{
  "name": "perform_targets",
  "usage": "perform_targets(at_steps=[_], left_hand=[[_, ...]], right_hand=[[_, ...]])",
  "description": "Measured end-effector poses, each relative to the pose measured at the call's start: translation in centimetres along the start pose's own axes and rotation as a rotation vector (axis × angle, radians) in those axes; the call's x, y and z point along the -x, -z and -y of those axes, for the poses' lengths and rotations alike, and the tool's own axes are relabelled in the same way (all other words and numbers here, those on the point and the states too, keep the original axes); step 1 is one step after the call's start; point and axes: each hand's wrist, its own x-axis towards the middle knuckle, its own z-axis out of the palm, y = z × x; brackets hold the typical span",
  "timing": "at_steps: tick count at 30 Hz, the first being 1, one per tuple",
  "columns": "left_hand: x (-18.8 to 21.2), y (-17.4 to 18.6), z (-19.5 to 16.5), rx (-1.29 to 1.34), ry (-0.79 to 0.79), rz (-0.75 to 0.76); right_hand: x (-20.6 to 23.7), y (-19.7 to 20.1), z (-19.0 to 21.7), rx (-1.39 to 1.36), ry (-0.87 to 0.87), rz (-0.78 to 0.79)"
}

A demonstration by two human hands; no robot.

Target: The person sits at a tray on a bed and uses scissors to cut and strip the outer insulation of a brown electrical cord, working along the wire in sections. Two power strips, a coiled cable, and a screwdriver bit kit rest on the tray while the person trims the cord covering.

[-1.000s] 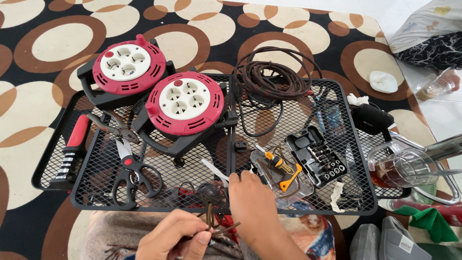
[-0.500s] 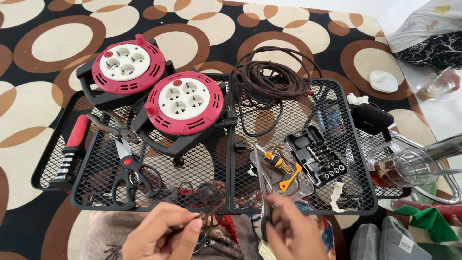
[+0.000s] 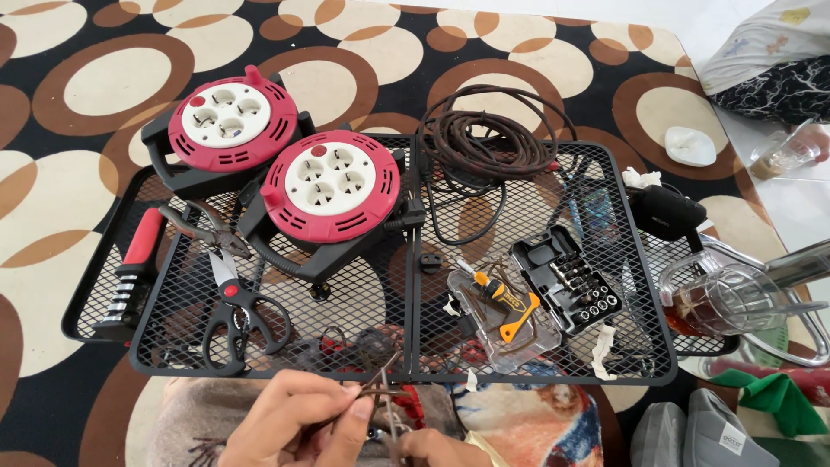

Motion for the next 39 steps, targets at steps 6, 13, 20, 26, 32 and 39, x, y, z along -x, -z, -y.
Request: perform_targets(at_steps=[6,13,20,26,32,39], left_hand=[[0.6,0.3,-0.4,-0.209,0.087,-0.002],[0.3,0.5,-0.2,-0.254,-0.05,0.055],[0.2,0.6,-0.9,-0.334,-0.104,0.144],[0.0,0.5,-1.3,-0.377,0.015,0.116],[-0.2,0.7,-1.9,-0.36,-0.019,0.144],[-1.3,1.0,-2.3,-0.324,-0.189,0.193]], right_hand=[[-3.5,4.9,5.2,-0.112,0.002,0.349],[-6.3,6.6,8.6,-0.202,-0.046,0.434],[-7.8,8.2,9.9,-0.392,-0.119,0.553],[-7.9,8.2,9.8,-0.408,-0.059,0.556],[-8.0,8.4,9.6,-0.376,-0.058,0.556],[-8.1,9.0,10.5,-0.394,-0.13,0.594]])
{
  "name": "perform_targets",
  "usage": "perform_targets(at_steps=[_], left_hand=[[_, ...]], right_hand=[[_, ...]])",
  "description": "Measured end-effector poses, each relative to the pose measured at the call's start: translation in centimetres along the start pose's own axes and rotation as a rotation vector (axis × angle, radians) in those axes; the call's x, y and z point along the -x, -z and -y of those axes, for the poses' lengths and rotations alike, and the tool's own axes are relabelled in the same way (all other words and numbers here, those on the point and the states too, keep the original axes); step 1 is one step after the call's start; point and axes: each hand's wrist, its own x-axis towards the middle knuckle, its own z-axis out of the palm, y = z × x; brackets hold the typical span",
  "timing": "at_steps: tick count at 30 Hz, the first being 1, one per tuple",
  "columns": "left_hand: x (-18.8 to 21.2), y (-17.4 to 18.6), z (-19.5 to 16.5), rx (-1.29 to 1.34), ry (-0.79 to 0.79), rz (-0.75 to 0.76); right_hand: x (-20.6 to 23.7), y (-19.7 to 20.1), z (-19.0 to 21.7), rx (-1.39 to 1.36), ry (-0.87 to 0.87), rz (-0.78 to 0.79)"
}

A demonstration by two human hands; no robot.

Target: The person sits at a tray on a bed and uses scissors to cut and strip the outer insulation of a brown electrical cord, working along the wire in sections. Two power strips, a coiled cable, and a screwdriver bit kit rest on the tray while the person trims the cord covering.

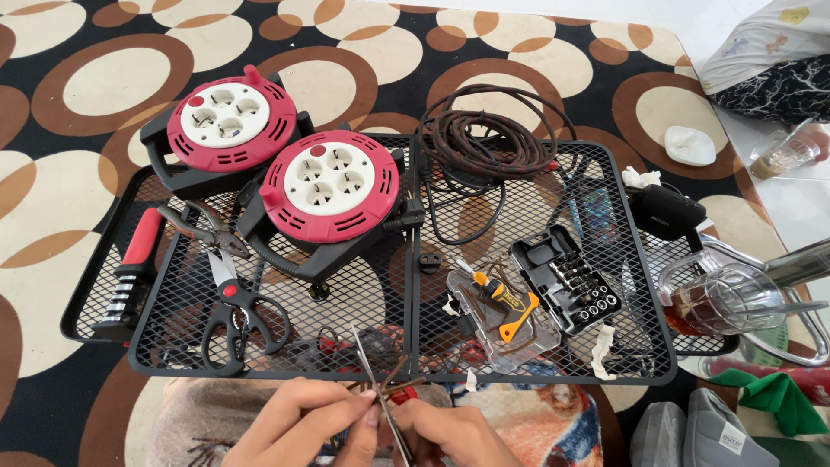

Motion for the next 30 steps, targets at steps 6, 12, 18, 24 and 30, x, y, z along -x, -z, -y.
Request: perform_targets(at_steps=[6,12,18,24,30], left_hand=[[0.7,-0.2,0.3,0.038,0.147,0.034],[1.0,-0.4,0.7,0.054,0.175,0.042],[0.6,-0.6,0.6,0.061,0.094,-0.004],[0.1,-0.6,0.1,0.023,0.084,-0.013],[-0.6,-0.1,-0.1,0.009,-0.052,-0.009]], right_hand=[[0.3,-0.2,0.0,-0.026,-0.054,0.005],[0.4,0.0,0.3,-0.102,-0.045,0.026],[0.4,0.2,0.9,-0.123,-0.047,0.027],[0.4,0.4,1.2,-0.049,-0.063,0.025],[0.4,0.8,1.0,0.076,-0.02,0.007]])
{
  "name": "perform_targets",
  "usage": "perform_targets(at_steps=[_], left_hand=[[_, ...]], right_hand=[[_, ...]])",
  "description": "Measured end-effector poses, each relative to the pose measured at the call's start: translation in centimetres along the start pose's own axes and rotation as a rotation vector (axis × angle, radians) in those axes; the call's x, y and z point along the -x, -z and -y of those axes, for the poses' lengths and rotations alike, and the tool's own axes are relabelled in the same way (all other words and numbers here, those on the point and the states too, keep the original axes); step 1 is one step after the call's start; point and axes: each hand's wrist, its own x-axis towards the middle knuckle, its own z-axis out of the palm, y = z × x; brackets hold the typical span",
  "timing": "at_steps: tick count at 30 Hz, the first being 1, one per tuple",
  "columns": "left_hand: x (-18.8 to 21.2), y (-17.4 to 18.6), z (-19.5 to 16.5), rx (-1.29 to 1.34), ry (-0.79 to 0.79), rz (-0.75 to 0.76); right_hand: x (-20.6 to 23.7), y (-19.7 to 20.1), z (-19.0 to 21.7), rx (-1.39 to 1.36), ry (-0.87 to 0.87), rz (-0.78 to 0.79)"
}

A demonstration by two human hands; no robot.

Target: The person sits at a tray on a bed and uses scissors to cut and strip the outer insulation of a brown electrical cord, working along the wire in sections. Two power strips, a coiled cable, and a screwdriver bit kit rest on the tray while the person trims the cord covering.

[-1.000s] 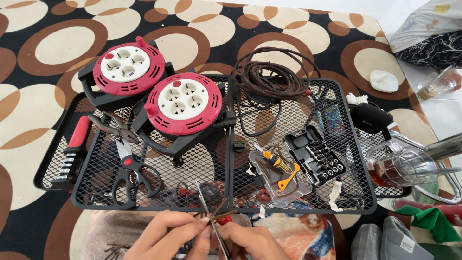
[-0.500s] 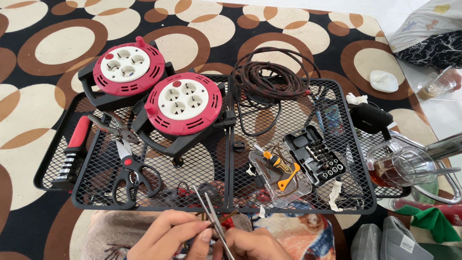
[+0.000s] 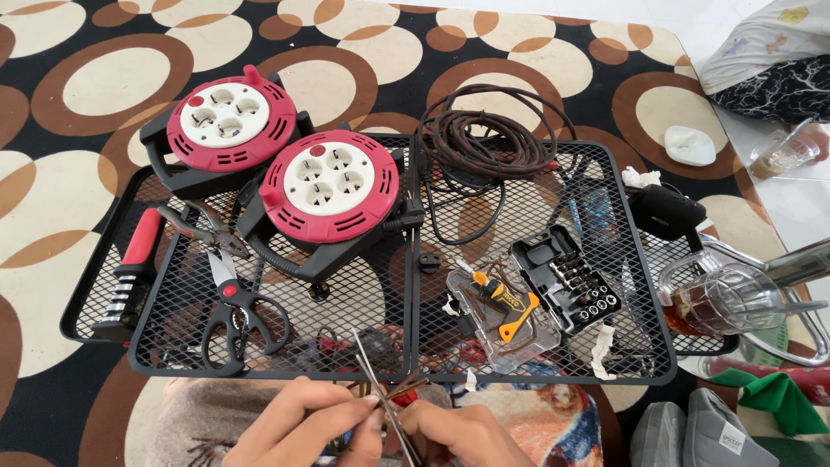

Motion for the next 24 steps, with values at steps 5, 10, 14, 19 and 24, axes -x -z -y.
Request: perform_targets(at_steps=[5,10,14,19,24], left_hand=[[-0.26,0.26,-0.31,-0.024,0.028,0.023],[-0.31,0.53,-0.36,-0.069,-0.033,0.026],[-0.4,0.45,-0.16,-0.066,-0.012,0.012],[-0.54,0.42,-0.09,-0.053,-0.03,-0.013],[-0.61,0.21,-0.2,-0.013,-0.031,-0.038]], right_hand=[[-0.17,-0.03,-0.26,0.057,0.08,-0.017],[0.04,-0.06,0.18,0.017,0.039,-0.018],[0.29,-0.01,0.56,0.033,-0.008,-0.011],[0.35,-0.04,0.35,0.055,0.012,-0.036],[0.38,-0.04,-0.08,-0.002,0.033,-0.011]])
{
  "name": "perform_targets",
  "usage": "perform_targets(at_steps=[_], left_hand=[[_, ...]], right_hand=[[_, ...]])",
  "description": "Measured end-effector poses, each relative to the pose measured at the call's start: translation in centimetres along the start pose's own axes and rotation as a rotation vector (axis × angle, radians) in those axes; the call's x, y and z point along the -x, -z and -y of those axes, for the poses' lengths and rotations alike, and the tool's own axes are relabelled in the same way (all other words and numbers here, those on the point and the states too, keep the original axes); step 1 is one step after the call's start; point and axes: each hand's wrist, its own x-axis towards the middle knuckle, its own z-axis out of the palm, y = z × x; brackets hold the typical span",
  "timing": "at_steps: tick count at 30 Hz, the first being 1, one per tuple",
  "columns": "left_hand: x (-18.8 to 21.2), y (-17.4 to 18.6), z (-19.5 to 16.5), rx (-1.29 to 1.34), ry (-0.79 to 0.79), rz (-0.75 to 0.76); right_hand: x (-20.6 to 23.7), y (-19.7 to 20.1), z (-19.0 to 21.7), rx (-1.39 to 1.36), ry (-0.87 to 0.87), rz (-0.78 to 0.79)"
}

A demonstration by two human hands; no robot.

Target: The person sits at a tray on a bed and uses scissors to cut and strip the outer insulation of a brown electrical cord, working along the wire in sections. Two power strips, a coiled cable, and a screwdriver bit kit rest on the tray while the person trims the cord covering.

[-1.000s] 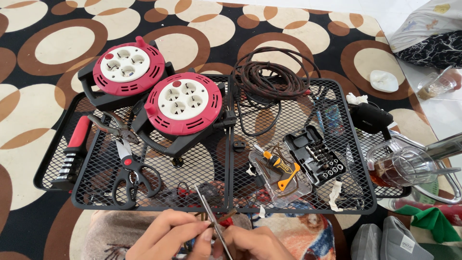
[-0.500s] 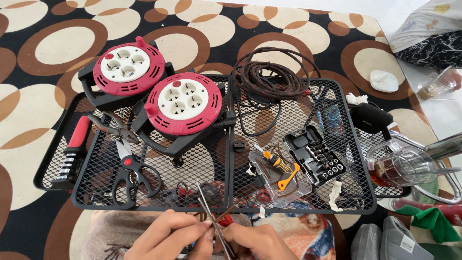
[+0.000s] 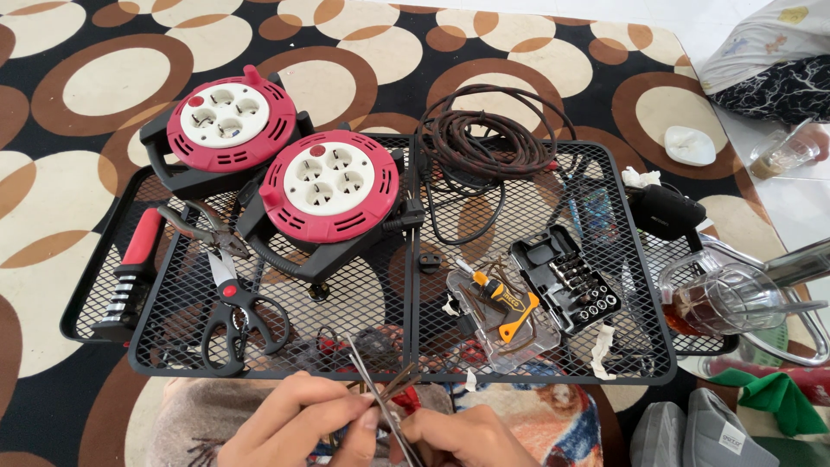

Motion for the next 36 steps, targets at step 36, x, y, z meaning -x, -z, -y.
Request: perform_targets(at_steps=[36], left_hand=[[0.1,-0.3,0.6,0.008,-0.062,-0.001]], right_hand=[[0.2,1.1,1.0,-0.147,-0.005,0.091]])
